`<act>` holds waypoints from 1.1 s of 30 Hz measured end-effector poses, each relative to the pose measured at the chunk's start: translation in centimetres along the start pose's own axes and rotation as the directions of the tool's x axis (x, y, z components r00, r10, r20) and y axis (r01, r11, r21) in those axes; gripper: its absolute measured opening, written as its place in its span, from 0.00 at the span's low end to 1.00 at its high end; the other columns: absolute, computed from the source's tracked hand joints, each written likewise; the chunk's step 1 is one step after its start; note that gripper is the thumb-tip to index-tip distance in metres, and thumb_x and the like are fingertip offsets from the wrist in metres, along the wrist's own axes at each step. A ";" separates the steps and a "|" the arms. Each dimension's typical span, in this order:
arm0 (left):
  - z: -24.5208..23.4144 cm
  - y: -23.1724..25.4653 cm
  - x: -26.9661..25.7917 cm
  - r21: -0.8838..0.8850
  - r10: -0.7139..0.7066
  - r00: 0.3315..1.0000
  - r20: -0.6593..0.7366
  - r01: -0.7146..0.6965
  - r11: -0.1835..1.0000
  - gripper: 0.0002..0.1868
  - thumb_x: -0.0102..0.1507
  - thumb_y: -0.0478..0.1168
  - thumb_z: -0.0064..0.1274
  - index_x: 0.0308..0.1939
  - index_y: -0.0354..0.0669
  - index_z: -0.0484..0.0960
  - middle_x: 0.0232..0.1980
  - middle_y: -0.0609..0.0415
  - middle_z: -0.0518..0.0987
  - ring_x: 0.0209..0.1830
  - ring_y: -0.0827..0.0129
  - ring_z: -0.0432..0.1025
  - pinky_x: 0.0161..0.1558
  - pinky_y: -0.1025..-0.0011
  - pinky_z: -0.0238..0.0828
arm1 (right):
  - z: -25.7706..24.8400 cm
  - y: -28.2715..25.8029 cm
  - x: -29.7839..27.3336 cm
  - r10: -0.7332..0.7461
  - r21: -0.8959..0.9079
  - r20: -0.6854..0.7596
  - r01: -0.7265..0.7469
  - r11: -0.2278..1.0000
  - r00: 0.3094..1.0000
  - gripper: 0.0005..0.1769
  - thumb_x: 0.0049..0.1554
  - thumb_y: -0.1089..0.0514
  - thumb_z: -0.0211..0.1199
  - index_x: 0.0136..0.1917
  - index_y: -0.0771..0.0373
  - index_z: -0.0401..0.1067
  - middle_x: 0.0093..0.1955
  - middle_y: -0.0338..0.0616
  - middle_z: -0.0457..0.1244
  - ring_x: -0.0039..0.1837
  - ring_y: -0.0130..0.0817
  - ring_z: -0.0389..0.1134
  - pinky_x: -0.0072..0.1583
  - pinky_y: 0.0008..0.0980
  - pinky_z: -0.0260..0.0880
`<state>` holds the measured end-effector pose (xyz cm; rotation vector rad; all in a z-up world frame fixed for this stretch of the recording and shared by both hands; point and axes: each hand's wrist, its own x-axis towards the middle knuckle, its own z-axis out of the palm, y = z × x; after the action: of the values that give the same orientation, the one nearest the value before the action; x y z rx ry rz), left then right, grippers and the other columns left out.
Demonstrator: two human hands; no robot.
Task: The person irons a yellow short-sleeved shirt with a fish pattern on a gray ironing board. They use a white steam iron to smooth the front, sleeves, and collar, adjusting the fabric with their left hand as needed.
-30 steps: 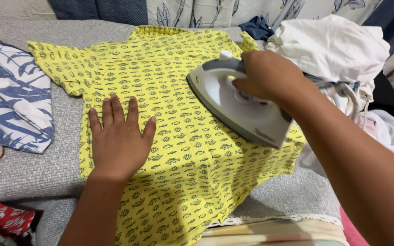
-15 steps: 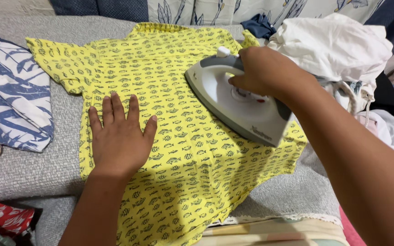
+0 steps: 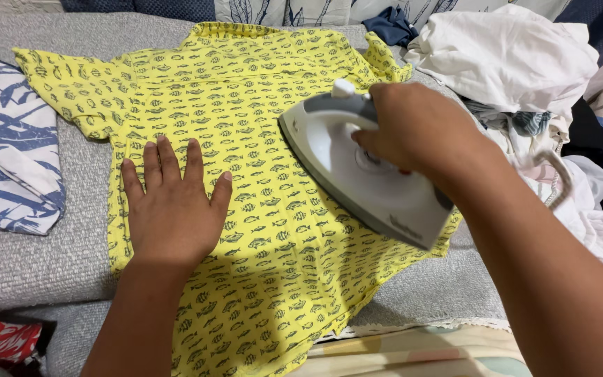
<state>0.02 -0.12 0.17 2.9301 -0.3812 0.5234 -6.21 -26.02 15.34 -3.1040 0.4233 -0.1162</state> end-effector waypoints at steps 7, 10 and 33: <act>-0.2 0.1 0.0 -0.025 -0.007 1.000 0.009 0.007 1.000 0.41 0.68 0.65 0.25 0.77 0.42 0.53 0.79 0.32 0.49 0.80 0.46 0.37 0.73 0.46 0.21 | 1.1 0.0 7.7 -0.111 -0.016 -0.111 0.110 0.994 0.988 0.24 0.52 0.48 0.72 0.56 0.65 0.77 0.47 0.56 0.70 0.47 0.50 0.74 0.51 0.49 0.74; -0.4 0.1 -0.1 -0.020 -0.008 1.000 0.013 0.008 1.000 0.41 0.68 0.65 0.25 0.77 0.42 0.53 0.79 0.33 0.49 0.80 0.46 0.37 0.73 0.46 0.21 | 1.4 0.2 10.0 -0.151 -0.031 -0.161 0.148 0.988 0.975 0.24 0.51 0.50 0.72 0.55 0.69 0.78 0.46 0.59 0.70 0.47 0.52 0.73 0.51 0.49 0.74; 0.9 -1.1 0.6 0.015 0.031 0.987 -0.156 -0.029 0.999 0.40 0.70 0.61 0.29 0.74 0.31 0.61 0.76 0.32 0.59 0.79 0.46 0.48 0.74 0.49 0.34 | -1.0 0.9 -2.9 -0.026 0.073 0.015 0.025 0.997 1.000 0.23 0.52 0.44 0.71 0.54 0.58 0.75 0.39 0.48 0.71 0.38 0.42 0.74 0.46 0.43 0.73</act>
<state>1.17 0.64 -0.59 2.8737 -0.4035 0.7569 -9.29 -26.09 16.10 -3.0369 0.3704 -0.1038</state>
